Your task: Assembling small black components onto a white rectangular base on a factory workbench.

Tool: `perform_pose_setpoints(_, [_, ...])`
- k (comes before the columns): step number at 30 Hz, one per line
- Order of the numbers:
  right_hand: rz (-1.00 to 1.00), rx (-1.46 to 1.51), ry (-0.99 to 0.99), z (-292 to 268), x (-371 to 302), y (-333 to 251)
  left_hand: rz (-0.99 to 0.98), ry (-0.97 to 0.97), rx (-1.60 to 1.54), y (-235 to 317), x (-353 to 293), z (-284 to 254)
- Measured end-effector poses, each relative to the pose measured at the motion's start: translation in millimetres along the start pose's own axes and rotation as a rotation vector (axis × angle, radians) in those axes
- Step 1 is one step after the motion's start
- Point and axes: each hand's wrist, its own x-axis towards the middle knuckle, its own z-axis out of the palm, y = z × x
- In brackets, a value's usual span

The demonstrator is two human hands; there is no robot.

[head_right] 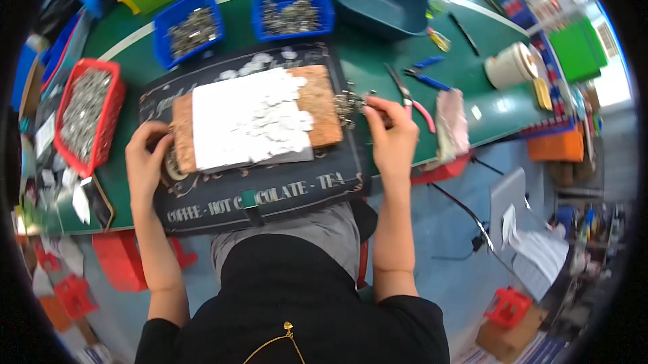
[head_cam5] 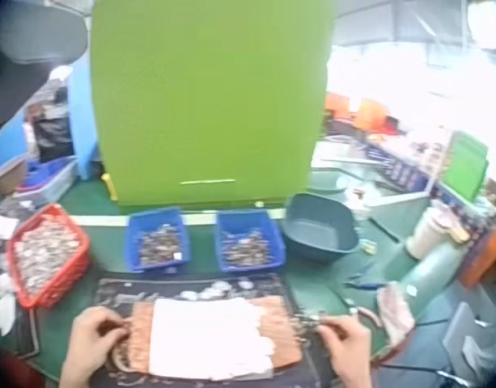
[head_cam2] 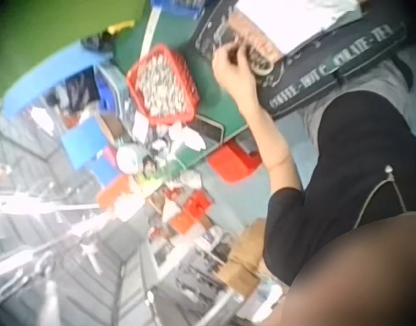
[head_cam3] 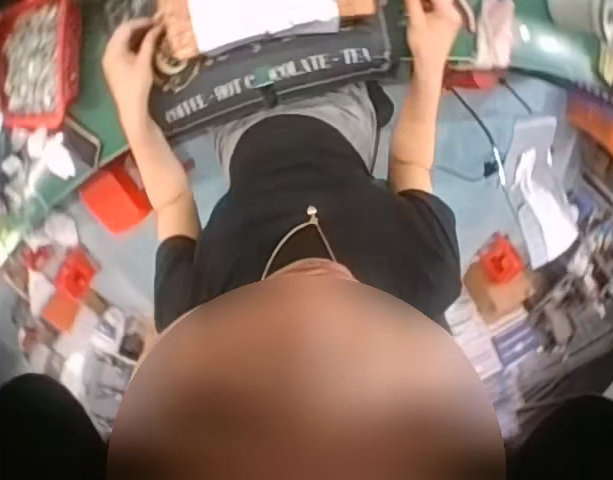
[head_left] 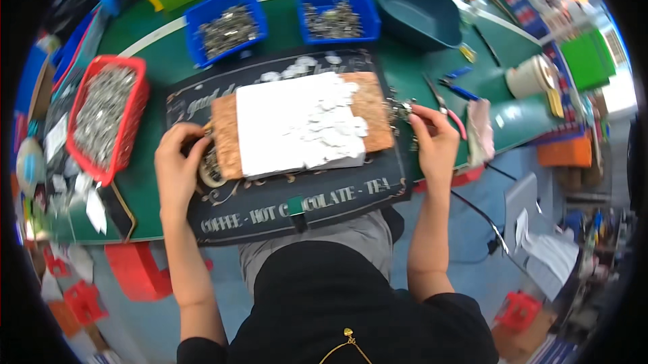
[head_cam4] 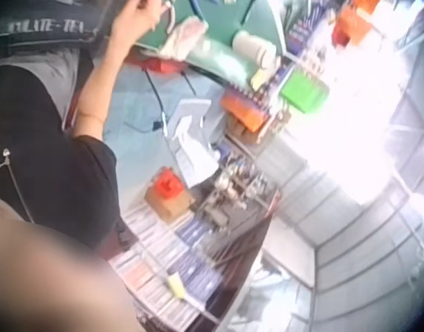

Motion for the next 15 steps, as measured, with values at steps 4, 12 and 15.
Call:
perform_pose_setpoints(4, [0.061,0.132,0.007,-10.7,0.7,2.8,-0.072,0.021,-0.059,1.1,2.5,7.1])
perform_pose_setpoints(12, [0.052,0.239,-0.063,-18.2,-1.7,0.5,-0.040,0.063,-0.067,-2.3,0.7,8.2])
perform_pose_setpoints(15, [0.052,0.279,-0.100,-17.3,-6.1,-10.7,-0.003,0.080,0.132,8.5,-3.1,3.8])
